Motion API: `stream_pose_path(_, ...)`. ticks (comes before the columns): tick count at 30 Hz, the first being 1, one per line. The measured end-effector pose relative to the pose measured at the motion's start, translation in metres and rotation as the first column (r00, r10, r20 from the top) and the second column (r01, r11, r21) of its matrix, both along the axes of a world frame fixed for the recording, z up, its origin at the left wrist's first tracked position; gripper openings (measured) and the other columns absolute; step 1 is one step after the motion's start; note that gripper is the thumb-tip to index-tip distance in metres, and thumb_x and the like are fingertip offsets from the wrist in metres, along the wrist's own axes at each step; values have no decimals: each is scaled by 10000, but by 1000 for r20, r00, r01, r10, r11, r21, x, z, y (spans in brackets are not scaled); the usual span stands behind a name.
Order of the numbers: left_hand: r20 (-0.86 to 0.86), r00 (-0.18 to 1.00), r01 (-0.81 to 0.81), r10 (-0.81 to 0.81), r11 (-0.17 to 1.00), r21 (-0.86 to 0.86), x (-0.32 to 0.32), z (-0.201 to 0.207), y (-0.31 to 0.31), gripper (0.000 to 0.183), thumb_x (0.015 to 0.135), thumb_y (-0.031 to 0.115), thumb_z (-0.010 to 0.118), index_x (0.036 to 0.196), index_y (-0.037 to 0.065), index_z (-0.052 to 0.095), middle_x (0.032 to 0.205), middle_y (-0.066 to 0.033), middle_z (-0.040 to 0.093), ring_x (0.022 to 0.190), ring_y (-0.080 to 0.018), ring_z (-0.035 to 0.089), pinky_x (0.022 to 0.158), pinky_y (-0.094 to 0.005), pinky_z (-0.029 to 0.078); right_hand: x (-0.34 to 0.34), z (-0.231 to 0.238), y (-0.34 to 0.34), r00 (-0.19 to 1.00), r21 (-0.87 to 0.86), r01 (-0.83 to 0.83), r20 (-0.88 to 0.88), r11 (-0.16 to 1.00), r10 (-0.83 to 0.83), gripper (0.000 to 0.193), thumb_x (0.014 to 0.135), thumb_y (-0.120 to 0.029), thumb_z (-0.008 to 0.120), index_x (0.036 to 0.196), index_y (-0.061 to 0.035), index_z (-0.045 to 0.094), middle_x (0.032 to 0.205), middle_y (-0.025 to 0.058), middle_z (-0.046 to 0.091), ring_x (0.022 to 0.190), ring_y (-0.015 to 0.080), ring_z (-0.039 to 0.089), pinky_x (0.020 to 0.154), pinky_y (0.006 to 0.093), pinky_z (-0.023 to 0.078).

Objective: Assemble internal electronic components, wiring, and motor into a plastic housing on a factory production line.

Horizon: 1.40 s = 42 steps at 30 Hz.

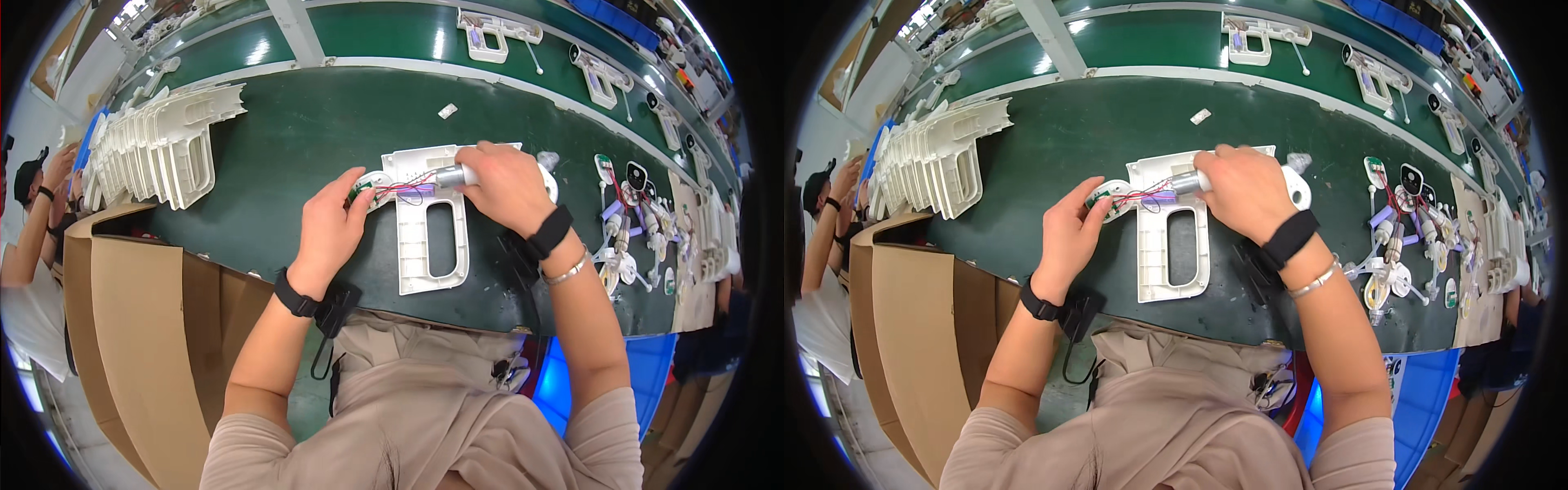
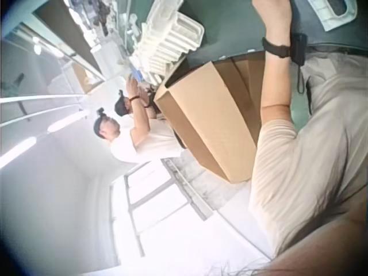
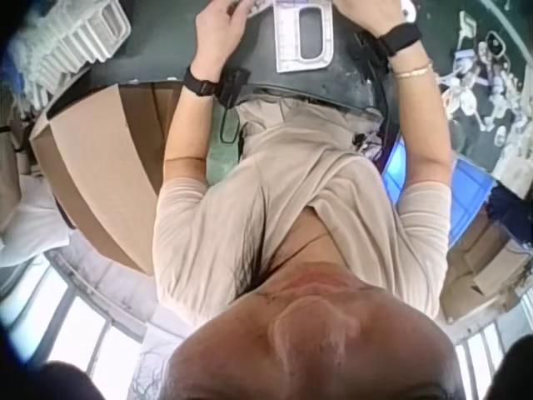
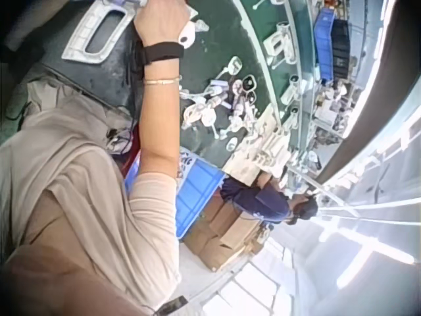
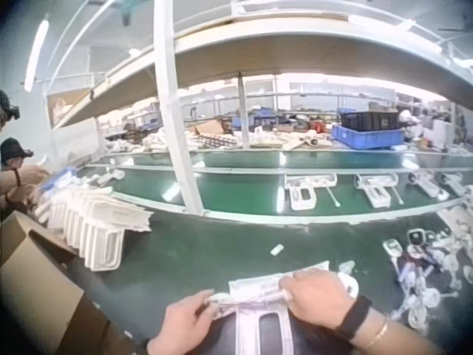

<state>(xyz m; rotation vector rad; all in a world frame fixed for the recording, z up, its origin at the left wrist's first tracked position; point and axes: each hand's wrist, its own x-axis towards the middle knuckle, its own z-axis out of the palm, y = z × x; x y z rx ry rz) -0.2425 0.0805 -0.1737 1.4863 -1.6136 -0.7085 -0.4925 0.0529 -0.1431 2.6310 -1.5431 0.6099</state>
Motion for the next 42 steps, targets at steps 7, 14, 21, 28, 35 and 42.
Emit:
stream_pose_path(7,578,790,114,205,876,-468,-20,14,-13,291,863,172,668,1131,66,626,700,-98,623,575,-259,599,521,-342,475,-2,-18,0,986,118,102,116,988,-116,350,785,-263,720,1010,-21,605,853,160,636,789,351,638,670,441,505)
stream_pose_path(14,734,676,178,60,954,-242,-28,4,-28,351,892,189,615,1196,18,568,667,-119,622,599,-302,625,534,-390,488,-1,-27,10,982,124,59,170,991,-80,348,819,-334,682,969,-44,561,778,129,644,746,311,655,614,406,509)
stream_pose_path(21,687,725,187,56,943,-275,-32,3,-30,355,891,149,613,1206,-4,560,633,-135,615,537,-292,617,495,-383,477,-4,-37,15,983,19,70,170,997,-72,326,829,-342,667,973,-73,553,744,73,580,688,246,640,545,363,498)
stream_pose_path(28,775,632,275,-22,941,-198,-27,5,-34,388,882,134,621,1217,-46,547,608,-147,599,514,-294,605,486,-381,470,0,-33,17,983,40,89,160,995,-94,326,825,-333,670,989,-77,552,782,78,582,715,250,634,554,368,495)
stream_pose_path(35,613,776,234,-150,971,-59,-18,5,-34,357,882,148,635,1199,-6,577,678,-135,600,560,-275,589,535,-366,470,-3,-40,17,973,33,81,214,996,-86,327,820,-315,675,1016,-75,569,787,85,592,725,273,629,565,376,487)
stream_pose_path(42,825,563,516,-40,797,-314,-50,28,-19,114,756,161,712,828,85,666,770,-41,536,711,-230,520,635,-340,436,-3,-39,15,977,14,79,199,997,-80,330,812,-318,683,1007,-78,569,773,87,584,705,271,623,548,376,485)
